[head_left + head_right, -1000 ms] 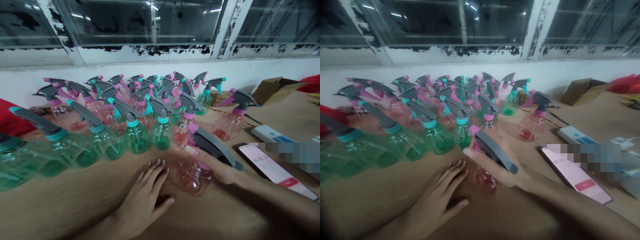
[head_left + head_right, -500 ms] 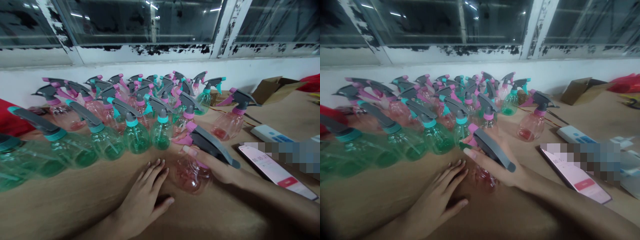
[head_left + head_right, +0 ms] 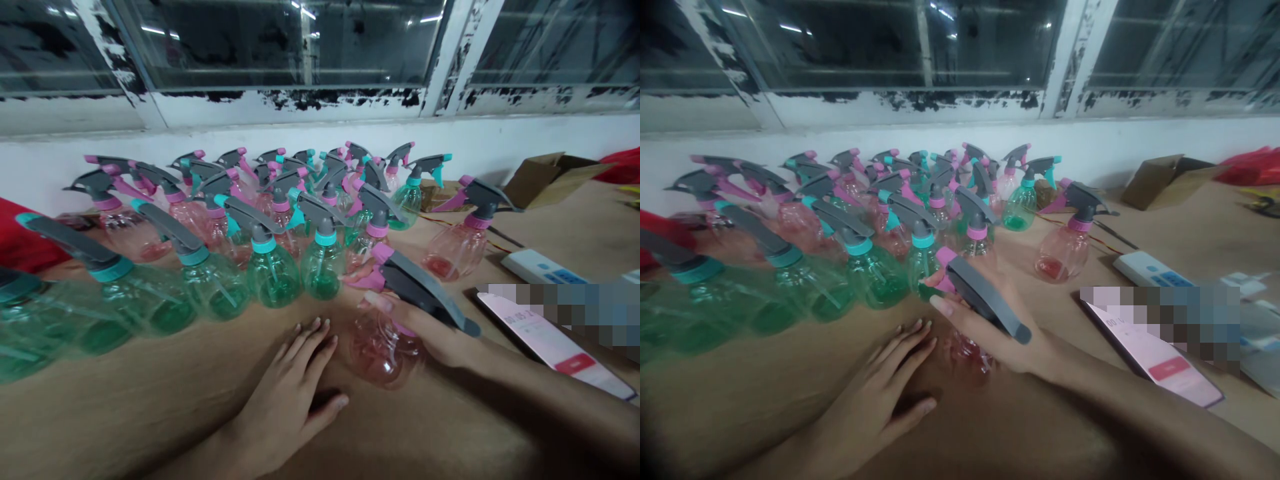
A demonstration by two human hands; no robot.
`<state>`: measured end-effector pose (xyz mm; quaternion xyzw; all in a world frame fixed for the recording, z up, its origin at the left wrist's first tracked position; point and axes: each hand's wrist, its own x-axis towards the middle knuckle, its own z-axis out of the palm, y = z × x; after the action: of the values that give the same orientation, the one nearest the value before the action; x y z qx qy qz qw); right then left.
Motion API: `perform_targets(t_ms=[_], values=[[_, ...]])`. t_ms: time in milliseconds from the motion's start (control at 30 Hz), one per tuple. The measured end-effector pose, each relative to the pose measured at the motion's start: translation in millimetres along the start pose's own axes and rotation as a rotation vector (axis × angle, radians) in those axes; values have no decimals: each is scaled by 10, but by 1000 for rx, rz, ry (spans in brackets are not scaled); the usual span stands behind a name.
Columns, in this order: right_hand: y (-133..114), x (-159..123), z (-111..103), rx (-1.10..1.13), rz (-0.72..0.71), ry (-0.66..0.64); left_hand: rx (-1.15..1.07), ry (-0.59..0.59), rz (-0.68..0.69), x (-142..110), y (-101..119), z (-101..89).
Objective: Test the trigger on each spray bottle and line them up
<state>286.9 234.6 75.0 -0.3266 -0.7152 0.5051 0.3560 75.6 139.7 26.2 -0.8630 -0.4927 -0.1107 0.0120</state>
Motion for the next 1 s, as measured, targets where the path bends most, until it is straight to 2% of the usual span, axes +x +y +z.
perform_targets(t_ms=[167, 467, 867, 1000], values=[[53, -5, -9, 15, 14, 0, -6, -3, -9, 4, -2, 9], [-2, -9, -1, 42, -20, -6, 12, -10, -1, 2, -4, 11], [-44, 3, -36, -80, -97, -2, -16, -5, -14, 1, 0, 9], [28, -9, -83, -63, -58, -13, -15, -5, -10, 2, 5, -1]])
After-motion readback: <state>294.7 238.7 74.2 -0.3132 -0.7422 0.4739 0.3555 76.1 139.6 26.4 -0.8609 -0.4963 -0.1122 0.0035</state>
